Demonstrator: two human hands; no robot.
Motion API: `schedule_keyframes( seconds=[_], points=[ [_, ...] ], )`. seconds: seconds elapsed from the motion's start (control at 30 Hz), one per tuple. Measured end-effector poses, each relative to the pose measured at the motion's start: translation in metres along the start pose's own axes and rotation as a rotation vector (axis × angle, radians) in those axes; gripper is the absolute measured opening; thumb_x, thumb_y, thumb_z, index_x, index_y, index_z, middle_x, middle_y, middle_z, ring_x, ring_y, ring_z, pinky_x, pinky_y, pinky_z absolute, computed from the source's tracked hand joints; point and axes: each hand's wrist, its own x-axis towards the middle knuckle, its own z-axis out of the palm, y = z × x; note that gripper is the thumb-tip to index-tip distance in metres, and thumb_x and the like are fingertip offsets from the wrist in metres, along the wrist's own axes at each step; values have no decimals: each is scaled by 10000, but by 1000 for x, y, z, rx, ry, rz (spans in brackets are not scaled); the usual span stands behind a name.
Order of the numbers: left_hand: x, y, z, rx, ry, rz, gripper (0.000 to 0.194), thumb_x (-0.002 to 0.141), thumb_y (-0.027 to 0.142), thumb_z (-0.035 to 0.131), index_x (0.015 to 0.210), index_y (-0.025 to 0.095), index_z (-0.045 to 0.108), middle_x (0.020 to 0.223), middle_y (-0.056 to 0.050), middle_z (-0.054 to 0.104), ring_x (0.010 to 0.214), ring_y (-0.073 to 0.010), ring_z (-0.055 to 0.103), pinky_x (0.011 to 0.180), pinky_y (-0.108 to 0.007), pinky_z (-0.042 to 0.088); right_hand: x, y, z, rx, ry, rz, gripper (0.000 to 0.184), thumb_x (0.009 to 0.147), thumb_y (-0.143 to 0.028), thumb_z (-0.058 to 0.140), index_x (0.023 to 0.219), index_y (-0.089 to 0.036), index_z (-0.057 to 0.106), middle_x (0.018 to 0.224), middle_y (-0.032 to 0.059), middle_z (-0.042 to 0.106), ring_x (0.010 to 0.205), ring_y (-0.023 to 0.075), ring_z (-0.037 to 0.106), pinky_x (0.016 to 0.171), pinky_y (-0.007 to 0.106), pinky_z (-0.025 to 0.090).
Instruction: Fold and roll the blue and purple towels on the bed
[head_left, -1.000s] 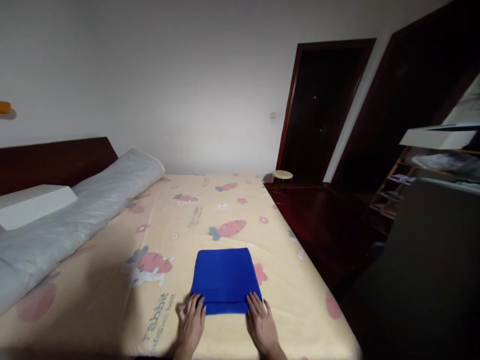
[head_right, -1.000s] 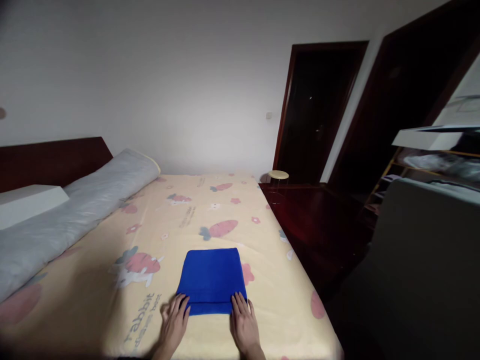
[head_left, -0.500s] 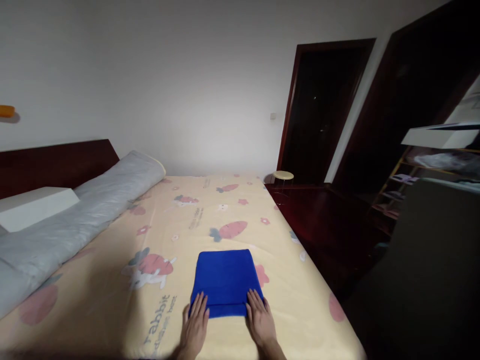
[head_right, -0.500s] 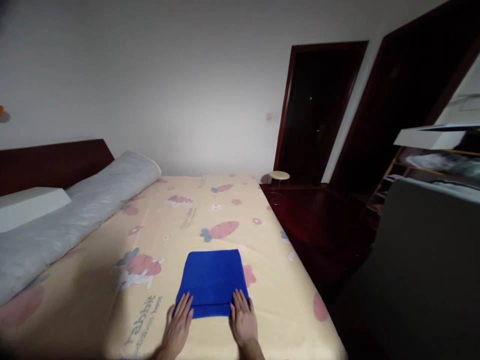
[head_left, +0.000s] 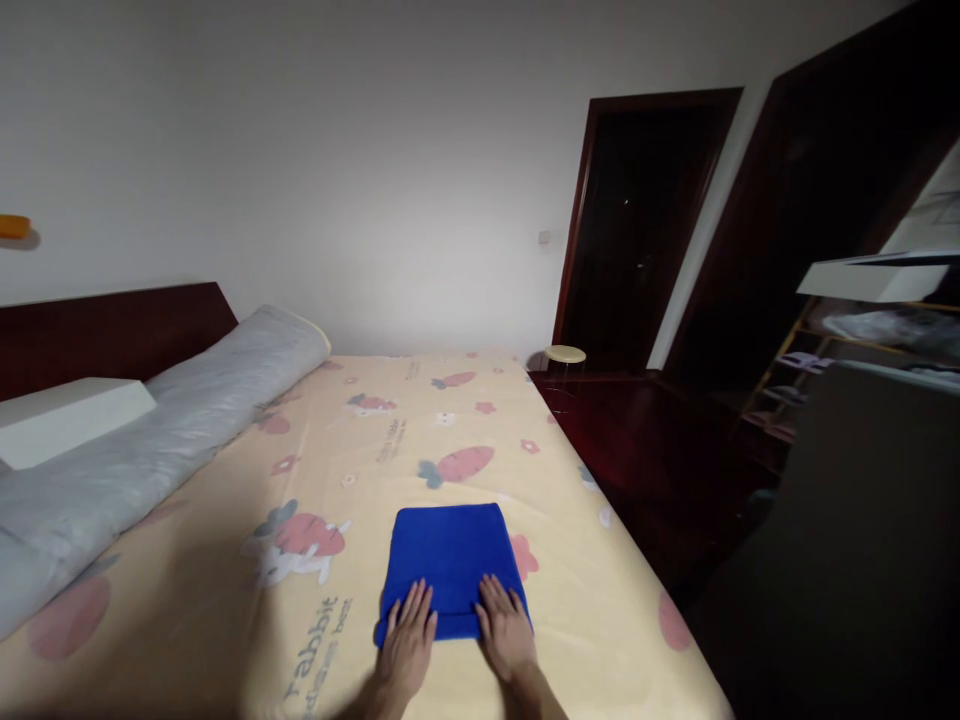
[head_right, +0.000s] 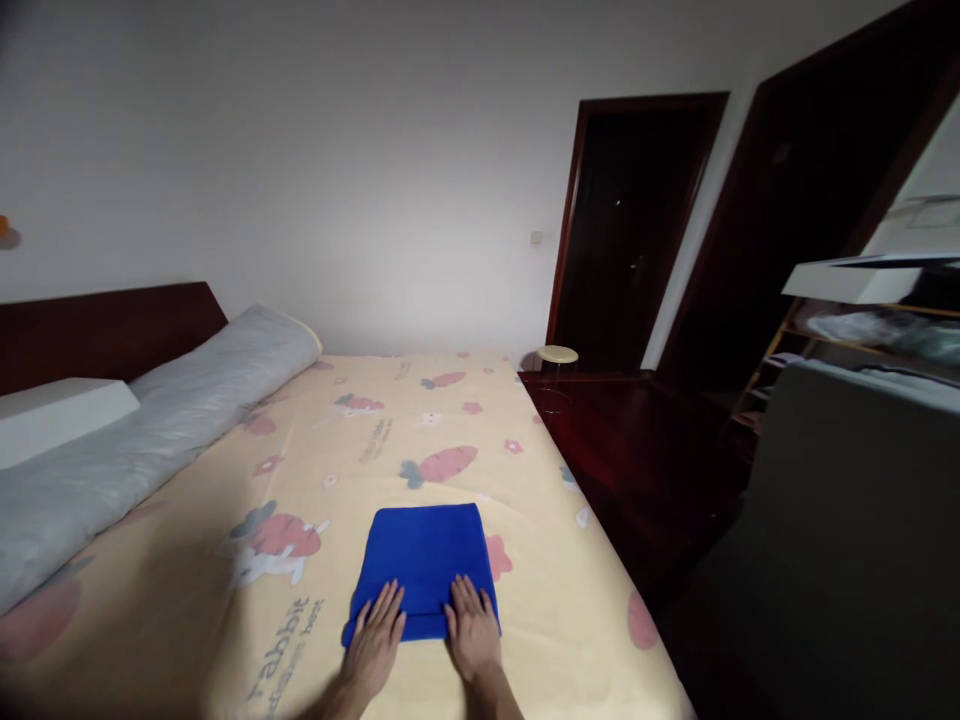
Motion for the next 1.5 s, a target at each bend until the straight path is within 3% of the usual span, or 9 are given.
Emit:
schedule_keyframes(
  seconds=[0.17, 0.33, 0.47, 0.63, 0.77, 0.93, 1.07, 1.33, 1.5],
  points=[
    [-14, -27, -8, 119, 80, -148, 464, 950, 381, 350, 1397, 301, 446, 1482, -44, 453, 1375, -252, 415, 1119, -535, 327, -10, 35, -5, -77, 78, 79, 535, 985, -469, 331, 1391, -164, 498, 1465, 108, 433, 1381, 296, 360, 1138, 525, 271],
    [7, 15, 9, -11, 98, 1, 557, 850, 87, 328, 1344, 252, 525, 1408, -25, 554, 1319, -183, 488, 1091, -411, 416, 3, -18, 2, -14, -12, -73, 482, 996, -349, 275, 1394, -198, 499, 1476, 85, 424, 1395, 251, 342, 1141, 462, 273],
    [19, 30, 14, -54, -1, 64, 571, 863, 117, 324, 1411, 237, 429, 1462, -25, 481, 1337, -156, 463, 1100, -355, 410, 13, -41, 5, 76, -161, -188, 481, 990, -364, 286, 1435, -257, 436, 1472, 32, 439, 1374, 212, 381, 1121, 422, 312],
    [3, -18, -2, 79, 24, -73, 511, 958, 395, 313, 1463, 323, 275, 1540, -14, 354, 1408, -209, 360, 1122, -461, 349, 10, 10, -4, -4, -25, 86, 536, 993, -480, 263, 1425, -228, 454, 1497, 56, 390, 1406, 261, 319, 1140, 506, 259],
    [-8, -40, -9, 208, 85, -188, 491, 945, 377, 338, 1433, 326, 357, 1535, -33, 365, 1431, -256, 311, 1143, -558, 263, 6, 38, -8, -50, 9, 156, 559, 966, -485, 335, 1407, -173, 482, 1492, 101, 393, 1405, 305, 311, 1151, 545, 223],
    [4, -8, 6, 123, 74, 49, 628, 832, 46, 311, 1385, 296, 473, 1485, 4, 463, 1372, -176, 418, 1133, -424, 365, 14, -2, -1, 22, -19, 11, 493, 977, -351, 296, 1406, -202, 486, 1491, 90, 403, 1409, 262, 312, 1154, 477, 230],
    [17, 15, 19, 18, 72, 148, 546, 840, 89, 350, 1310, 259, 570, 1341, -18, 623, 1221, -163, 570, 1031, -332, 467, 25, -37, 6, 135, -195, -206, 526, 924, -312, 403, 1448, -258, 417, 1488, 53, 414, 1382, 218, 366, 1131, 392, 278],
    [2, -23, -3, 189, 137, -267, 481, 917, 357, 366, 1369, 263, 503, 1447, -63, 521, 1333, -278, 447, 1045, -522, 379, 24, 16, 4, -6, 15, 159, 522, 973, -437, 295, 1415, -224, 472, 1498, 69, 382, 1410, 276, 308, 1139, 534, 239],
    [9, -8, -5, 118, 117, -156, 499, 901, 183, 320, 1354, 236, 524, 1475, -64, 482, 1375, -234, 408, 1101, -491, 341, 22, 7, 7, 13, 40, 108, 516, 975, -403, 307, 1411, -185, 479, 1500, 101, 375, 1406, 277, 314, 1148, 502, 244]
  ],
)
